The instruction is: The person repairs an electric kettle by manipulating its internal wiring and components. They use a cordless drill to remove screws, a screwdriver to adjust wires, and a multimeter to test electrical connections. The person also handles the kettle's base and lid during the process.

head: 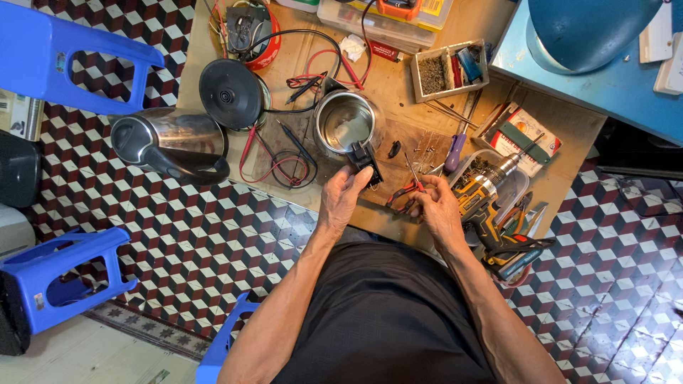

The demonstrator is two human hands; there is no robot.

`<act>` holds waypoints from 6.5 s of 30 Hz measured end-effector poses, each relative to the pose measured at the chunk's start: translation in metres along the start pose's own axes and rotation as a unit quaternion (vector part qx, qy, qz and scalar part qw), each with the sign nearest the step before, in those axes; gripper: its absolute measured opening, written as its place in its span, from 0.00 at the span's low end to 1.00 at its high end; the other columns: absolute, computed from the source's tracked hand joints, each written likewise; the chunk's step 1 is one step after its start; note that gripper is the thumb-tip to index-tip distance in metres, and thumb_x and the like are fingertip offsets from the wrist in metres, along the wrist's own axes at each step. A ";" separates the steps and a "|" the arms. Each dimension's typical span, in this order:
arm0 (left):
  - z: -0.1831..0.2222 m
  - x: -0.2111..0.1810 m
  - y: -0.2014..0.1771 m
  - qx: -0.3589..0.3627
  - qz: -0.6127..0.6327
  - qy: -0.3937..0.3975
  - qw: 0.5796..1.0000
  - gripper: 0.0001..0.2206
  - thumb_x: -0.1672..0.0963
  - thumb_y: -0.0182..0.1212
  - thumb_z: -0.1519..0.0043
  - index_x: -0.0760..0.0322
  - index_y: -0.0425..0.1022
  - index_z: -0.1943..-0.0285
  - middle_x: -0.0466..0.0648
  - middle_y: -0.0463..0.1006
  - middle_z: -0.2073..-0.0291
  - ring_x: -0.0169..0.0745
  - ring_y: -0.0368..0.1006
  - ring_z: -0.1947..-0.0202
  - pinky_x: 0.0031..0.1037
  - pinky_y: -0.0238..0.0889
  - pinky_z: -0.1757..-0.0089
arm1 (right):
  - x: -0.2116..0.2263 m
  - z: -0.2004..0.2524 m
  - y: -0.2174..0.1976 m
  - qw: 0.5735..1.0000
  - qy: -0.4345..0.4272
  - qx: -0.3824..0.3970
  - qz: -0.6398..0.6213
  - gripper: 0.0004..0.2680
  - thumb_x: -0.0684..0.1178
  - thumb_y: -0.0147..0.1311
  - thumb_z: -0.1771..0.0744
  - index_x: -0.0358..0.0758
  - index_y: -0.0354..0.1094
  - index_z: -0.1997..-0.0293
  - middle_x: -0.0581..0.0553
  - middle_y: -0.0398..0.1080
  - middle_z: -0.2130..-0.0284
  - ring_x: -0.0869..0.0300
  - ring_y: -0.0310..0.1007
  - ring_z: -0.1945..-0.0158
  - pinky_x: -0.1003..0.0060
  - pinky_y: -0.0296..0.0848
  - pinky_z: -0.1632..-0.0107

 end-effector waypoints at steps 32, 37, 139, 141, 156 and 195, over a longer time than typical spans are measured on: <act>0.006 -0.015 0.001 0.024 -0.067 -0.045 0.996 0.21 0.47 0.63 0.37 0.67 0.78 0.45 0.46 0.82 0.60 0.28 0.72 0.58 0.20 0.64 0.54 | -0.019 -0.088 0.010 0.995 -0.055 -0.053 -0.056 0.12 0.41 0.49 0.34 0.29 0.64 0.46 0.45 0.74 0.65 0.61 0.71 0.66 0.67 0.72 0.61; 0.005 -0.019 0.001 0.021 -0.059 -0.045 0.997 0.20 0.49 0.66 0.40 0.69 0.78 0.48 0.47 0.83 0.60 0.27 0.72 0.60 0.21 0.65 0.57 | -0.026 -0.133 0.020 0.969 -0.082 -0.170 0.160 0.13 0.47 0.60 0.36 0.30 0.69 0.52 0.38 0.75 0.64 0.52 0.73 0.61 0.58 0.73 0.55; 0.041 -0.023 0.028 0.021 0.155 -0.082 0.984 0.13 0.55 0.65 0.36 0.72 0.77 0.50 0.50 0.83 0.62 0.34 0.79 0.63 0.24 0.72 0.56 | 0.084 0.078 0.041 0.970 -0.239 0.040 0.007 0.11 0.42 0.60 0.32 0.35 0.71 0.44 0.55 0.72 0.64 0.74 0.66 0.64 0.79 0.69 0.61; 0.040 -0.032 0.031 0.058 0.198 -0.088 0.975 0.15 0.53 0.60 0.33 0.72 0.77 0.50 0.49 0.83 0.60 0.34 0.80 0.60 0.26 0.74 0.54 | 0.082 0.076 0.041 0.978 -0.204 0.034 -0.037 0.11 0.42 0.58 0.32 0.37 0.70 0.44 0.56 0.73 0.66 0.74 0.66 0.66 0.79 0.69 0.62; 0.009 -0.059 0.017 0.216 0.064 -0.142 0.964 0.13 0.54 0.56 0.30 0.70 0.77 0.49 0.49 0.83 0.61 0.35 0.79 0.60 0.30 0.72 0.52 | 0.097 0.107 0.060 0.933 -0.280 -0.194 0.117 0.11 0.42 0.63 0.33 0.35 0.73 0.46 0.51 0.64 0.68 0.68 0.63 0.66 0.74 0.67 0.62; -0.040 -0.120 -0.011 0.159 -0.478 0.462 0.730 0.12 0.53 0.75 0.48 0.57 0.85 0.57 0.55 0.56 0.25 0.60 0.46 0.24 0.49 0.44 0.30 | 0.119 0.088 0.083 0.835 -0.363 -0.267 0.316 0.09 0.42 0.60 0.32 0.37 0.72 0.46 0.40 0.73 0.56 0.49 0.77 0.57 0.58 0.75 0.55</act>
Point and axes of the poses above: each hand's wrist, its own z-axis away from the middle knuckle, its own y-axis out of the palm, x = y × z, the point moved 7 cm from there along -z, towards the middle knuckle
